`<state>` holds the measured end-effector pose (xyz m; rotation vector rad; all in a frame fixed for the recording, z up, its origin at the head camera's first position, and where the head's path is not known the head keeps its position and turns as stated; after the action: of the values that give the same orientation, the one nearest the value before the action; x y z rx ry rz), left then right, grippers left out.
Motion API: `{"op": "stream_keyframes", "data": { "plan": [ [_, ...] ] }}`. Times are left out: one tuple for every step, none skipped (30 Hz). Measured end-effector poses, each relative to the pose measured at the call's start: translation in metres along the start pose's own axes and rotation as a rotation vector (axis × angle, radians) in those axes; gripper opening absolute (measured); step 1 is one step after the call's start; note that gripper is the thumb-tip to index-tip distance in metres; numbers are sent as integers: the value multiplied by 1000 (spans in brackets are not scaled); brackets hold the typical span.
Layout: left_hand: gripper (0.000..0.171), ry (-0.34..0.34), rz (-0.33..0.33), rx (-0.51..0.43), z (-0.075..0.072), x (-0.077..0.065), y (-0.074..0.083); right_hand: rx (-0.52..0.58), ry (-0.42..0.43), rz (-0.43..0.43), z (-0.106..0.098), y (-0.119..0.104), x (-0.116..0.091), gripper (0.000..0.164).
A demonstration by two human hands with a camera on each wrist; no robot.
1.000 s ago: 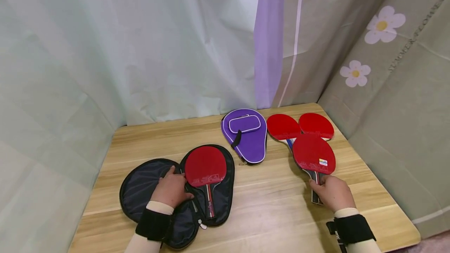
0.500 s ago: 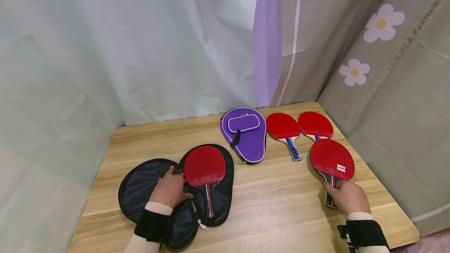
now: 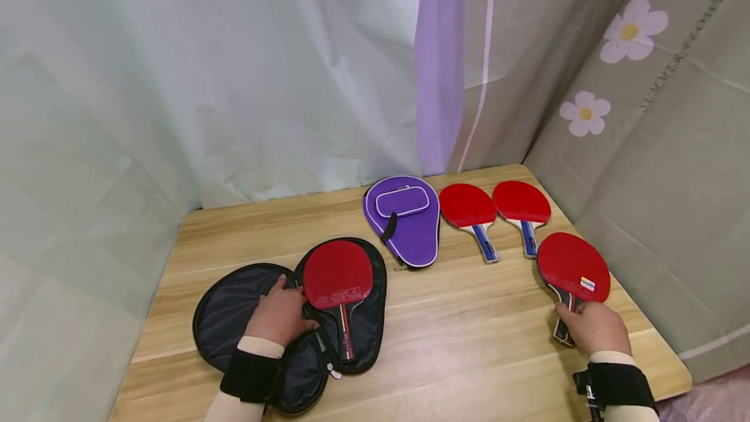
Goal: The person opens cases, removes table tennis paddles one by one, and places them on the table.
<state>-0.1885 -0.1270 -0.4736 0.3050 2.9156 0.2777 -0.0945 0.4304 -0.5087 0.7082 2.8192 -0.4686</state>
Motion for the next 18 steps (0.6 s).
{"op": "stream_keyframes", "data": {
  "plan": [
    [63, 0, 2, 0, 0, 0, 0, -3, -1, 6, 0, 3, 1, 47],
    [63, 0, 4, 2, 0, 0, 1, -5, -5, 12, -1, 6, 1, 48],
    [63, 0, 4, 3, 0, 0, 1, -8, -10, 19, 0, 9, 2, 48],
    [62, 0, 4, 3, -1, 0, 1, -9, -13, 22, -1, 11, 2, 48],
    [62, 0, 4, 2, -1, 0, 2, -11, -16, 22, -1, 13, 2, 49],
    [61, 1, 6, 3, -1, 0, 2, -13, -16, 21, -2, 15, 2, 49],
    [60, 3, 8, 3, -2, 0, 2, -13, -19, 20, -2, 16, 2, 49],
    [59, 5, 9, 2, -2, -1, 2, -14, -19, 19, -2, 18, 2, 49],
    [58, 6, 11, -1, -2, -1, 1, -18, -16, 16, -3, 18, 2, 49],
    [57, 8, 13, -1, -2, -1, 1, -17, -14, 15, -4, 19, 2, 49],
    [56, 10, 14, -3, -2, -1, 1, -19, -13, 16, -4, 20, 2, 48],
    [56, 12, 17, -4, -2, -1, 0, -21, -14, 16, -5, 20, 2, 48],
    [55, 13, 17, -6, -2, -1, 0, -25, -13, 16, -5, 21, 2, 48],
    [55, 12, 17, -8, -3, -1, 0, -30, -12, 16, -6, 22, 2, 48],
    [55, 13, 18, -8, -2, -1, 0, -33, -14, 18, -6, 23, 2, 48],
    [55, 13, 19, -6, -3, -1, 1, -35, -19, 21, -6, 24, 3, 48],
    [55, 13, 20, -7, -3, -1, 1, -42, -26, 20, -6, 25, 3, 48],
    [55, 13, 20, -7, -3, -2, 2, -48, -34, 22, -6, 26, 4, 48]
  ]
}}
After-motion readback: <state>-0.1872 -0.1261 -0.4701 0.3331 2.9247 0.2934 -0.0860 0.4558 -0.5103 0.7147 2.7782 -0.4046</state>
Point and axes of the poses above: each hand's wrist, its own x-axis towards the middle knuckle, its own z-axis out of the palm, y = z × x, the point moved 6 cm from there along x, towards the middle knuckle, and after that the axes turned 7 degrees about -x, right-handed, at the moved point
